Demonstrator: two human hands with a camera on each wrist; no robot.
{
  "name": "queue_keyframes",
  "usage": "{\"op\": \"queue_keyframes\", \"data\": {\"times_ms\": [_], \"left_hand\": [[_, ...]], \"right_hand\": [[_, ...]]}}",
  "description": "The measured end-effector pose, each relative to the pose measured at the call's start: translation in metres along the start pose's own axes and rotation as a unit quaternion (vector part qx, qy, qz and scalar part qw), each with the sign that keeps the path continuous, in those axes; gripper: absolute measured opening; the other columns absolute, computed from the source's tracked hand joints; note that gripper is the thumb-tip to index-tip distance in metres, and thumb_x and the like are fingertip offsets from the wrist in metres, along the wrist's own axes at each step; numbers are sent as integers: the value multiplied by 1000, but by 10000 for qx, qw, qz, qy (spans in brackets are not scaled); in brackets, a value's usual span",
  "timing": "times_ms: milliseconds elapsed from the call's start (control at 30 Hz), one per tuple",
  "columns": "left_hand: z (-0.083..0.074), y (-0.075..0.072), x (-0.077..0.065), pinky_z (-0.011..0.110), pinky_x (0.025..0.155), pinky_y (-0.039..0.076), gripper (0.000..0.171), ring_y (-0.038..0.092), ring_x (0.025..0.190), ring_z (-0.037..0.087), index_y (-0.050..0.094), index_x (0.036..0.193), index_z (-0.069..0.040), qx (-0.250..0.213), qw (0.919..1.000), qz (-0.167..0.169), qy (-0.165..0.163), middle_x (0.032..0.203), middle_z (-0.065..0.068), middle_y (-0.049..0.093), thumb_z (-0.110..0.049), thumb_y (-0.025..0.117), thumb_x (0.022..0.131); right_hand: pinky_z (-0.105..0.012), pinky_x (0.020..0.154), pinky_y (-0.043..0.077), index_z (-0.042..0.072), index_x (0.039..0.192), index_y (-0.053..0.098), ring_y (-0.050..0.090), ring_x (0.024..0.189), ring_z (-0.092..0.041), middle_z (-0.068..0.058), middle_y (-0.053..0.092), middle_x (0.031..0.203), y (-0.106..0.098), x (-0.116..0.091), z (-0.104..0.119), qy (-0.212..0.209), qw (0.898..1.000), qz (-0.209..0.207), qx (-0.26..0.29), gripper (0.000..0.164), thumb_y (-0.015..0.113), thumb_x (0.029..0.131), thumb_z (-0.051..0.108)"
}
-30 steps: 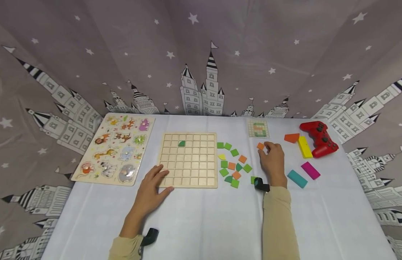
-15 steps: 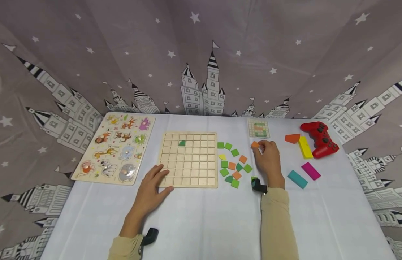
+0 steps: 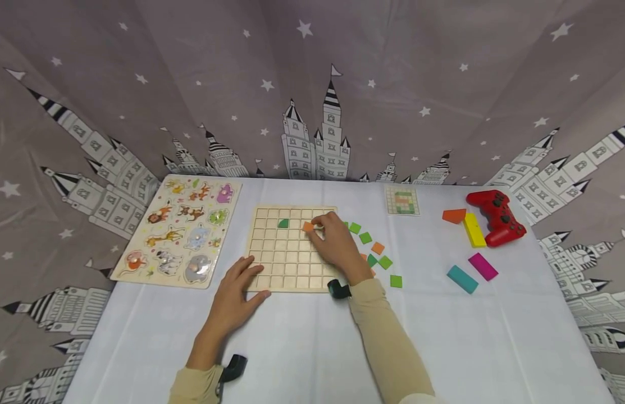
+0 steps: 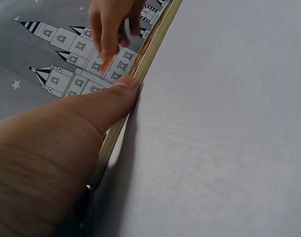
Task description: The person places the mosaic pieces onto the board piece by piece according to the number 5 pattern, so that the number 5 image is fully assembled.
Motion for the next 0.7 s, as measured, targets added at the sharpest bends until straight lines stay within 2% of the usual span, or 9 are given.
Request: {"op": "queue_keyframes", "data": {"times_ms": [167, 300, 467, 700], "left_hand": [[0, -1, 0, 62, 123, 28, 61, 28, 154, 35, 60, 139, -18, 49, 10000, 15, 23, 162, 8, 41, -40, 81, 86], [0, -2, 0, 62, 122, 29, 61, 29, 154, 35, 60, 139, -18, 81, 10000, -10, 52, 161, 8, 41, -39, 81, 86], [-2, -4, 0, 64, 120, 31, 61, 32, 152, 38, 62, 137, -16, 72, 9998, -123, 136, 160, 10, 43, -37, 83, 84], [-2, -2, 1, 62, 121, 30, 60, 30, 153, 37, 61, 138, -17, 64, 9999, -39, 71, 161, 10, 42, -37, 82, 85]], "right_hand": [[-34, 80, 50, 13, 125, 67, 52, 89, -17, -3, 58, 108, 38, 14, 29, -404, 9980, 451, -174, 33, 64, 100, 36], [-35, 85, 53, 12, 127, 67, 56, 91, -17, -3, 59, 110, 52, 21, 38, -495, 9962, 554, -446, 35, 64, 100, 33], [-38, 96, 56, 14, 128, 68, 64, 103, -20, -4, 62, 116, 58, 26, 41, -540, 9940, 558, -764, 34, 64, 101, 35], [-38, 95, 57, 15, 125, 69, 66, 105, -21, -3, 64, 115, 59, 28, 39, -430, 9941, 535, -838, 32, 65, 100, 34]]}}
Point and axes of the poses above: each hand's wrist, its own x-axis towards the middle knuckle, its own y-axis out of the palm, z = x × y, the point moved 8 cm from there along x, towards the middle knuckle
